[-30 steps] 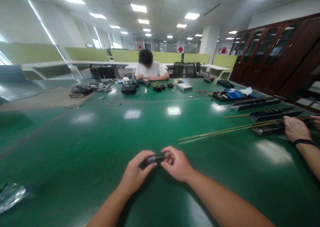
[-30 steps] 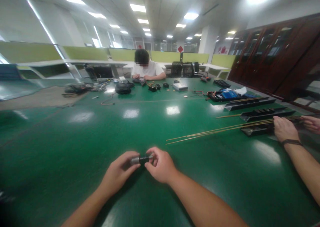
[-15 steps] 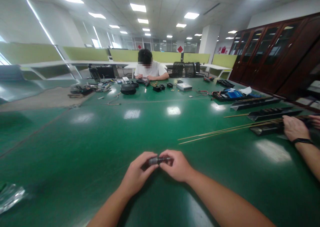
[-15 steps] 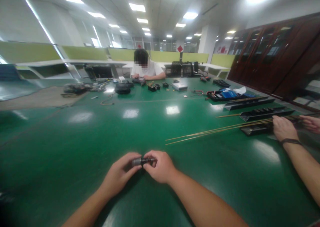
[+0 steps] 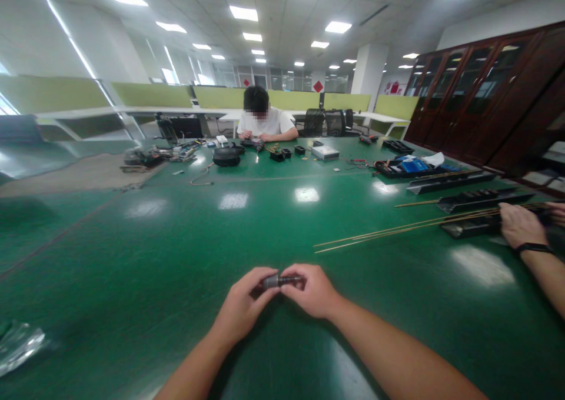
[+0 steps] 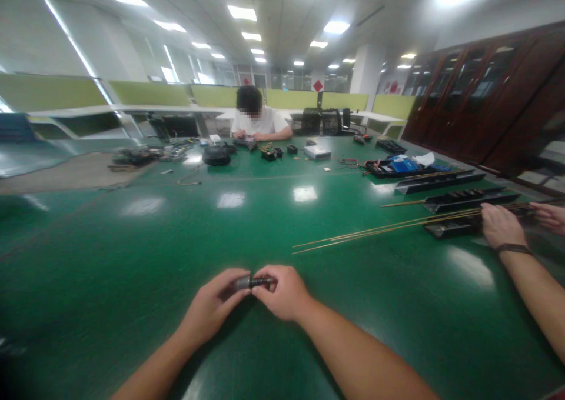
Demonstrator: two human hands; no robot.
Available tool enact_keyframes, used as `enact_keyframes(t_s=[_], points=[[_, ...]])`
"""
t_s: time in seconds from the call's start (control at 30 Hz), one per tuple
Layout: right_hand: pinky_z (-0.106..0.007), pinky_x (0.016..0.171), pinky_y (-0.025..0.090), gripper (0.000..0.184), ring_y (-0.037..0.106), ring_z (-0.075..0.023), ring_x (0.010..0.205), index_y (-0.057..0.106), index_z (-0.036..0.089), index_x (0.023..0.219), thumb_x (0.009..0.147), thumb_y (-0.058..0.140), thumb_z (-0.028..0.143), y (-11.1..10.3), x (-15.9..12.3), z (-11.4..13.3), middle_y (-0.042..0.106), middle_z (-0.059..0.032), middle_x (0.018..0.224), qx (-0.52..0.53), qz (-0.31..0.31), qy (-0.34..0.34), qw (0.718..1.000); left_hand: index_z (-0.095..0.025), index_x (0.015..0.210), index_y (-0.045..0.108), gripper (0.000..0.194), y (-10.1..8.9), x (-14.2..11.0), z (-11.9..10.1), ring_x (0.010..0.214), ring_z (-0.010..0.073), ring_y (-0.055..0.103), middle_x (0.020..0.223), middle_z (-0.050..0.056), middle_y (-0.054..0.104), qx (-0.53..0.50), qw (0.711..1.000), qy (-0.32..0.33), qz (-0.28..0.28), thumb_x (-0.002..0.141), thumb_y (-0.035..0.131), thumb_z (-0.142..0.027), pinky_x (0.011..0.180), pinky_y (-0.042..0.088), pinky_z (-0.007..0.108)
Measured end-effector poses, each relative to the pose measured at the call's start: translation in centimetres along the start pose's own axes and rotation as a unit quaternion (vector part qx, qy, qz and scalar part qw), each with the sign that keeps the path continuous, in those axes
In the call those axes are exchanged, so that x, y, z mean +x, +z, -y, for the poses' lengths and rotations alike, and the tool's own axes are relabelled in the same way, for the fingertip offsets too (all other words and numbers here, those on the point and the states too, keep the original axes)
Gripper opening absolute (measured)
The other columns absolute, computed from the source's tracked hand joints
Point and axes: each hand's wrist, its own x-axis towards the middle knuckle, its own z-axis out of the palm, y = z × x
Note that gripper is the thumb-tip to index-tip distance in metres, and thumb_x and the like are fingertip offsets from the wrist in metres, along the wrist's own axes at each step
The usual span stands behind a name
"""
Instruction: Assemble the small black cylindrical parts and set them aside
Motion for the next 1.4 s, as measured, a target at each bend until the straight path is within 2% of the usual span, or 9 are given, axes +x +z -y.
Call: enact_keyframes(t_s=[0.43,0.9,1.4], points=[[-0.023,0.061,0.046,0.017,0.061,-0.0139,0.064,0.074,0.018,0.094,0.08,0.066,0.026,0.1,0.1,0.1,0.072,-0.002,0.08,0.028,-0.004,0.007,1.0,-0.026,0.108,0.067,0.024,0.0,0.1,-0.3,0.093,0.0178,0.065,0.105,0.003,0.069,-0.016,1.0,-0.024,-0.007,0.086,0.066,-0.035,0.082,0.054,0.027],[-0.023,0.062,0.047,0.016,0.06,-0.0137,0.065,0.073,0.018,0.094,0.081,0.065,0.025,0.3,0.1,-0.3,0.071,-0.0019,0.08,0.051,-0.007,0.03,0.998,-0.023,0.105,0.069,0.026,-0.3,0.4,-0.8,0.093,0.021,0.066,0.104,0.006,0.07,-0.018,0.999,-0.036,-0.018,0.084,0.066,-0.037,0.081,0.056,0.032],[-0.021,0.055,0.04,0.017,0.05,-0.0108,0.057,0.072,0.017,0.095,0.082,0.064,0.026,0.5,0.2,-0.6,0.066,0.0002,0.072,0.052,-0.017,0.035,0.998,-0.024,0.107,0.069,0.028,-0.4,0.3,-0.2,0.098,0.0214,0.065,0.107,0.006,0.069,0.012,0.999,-0.022,-0.035,0.086,0.065,-0.041,0.09,0.054,0.035]])
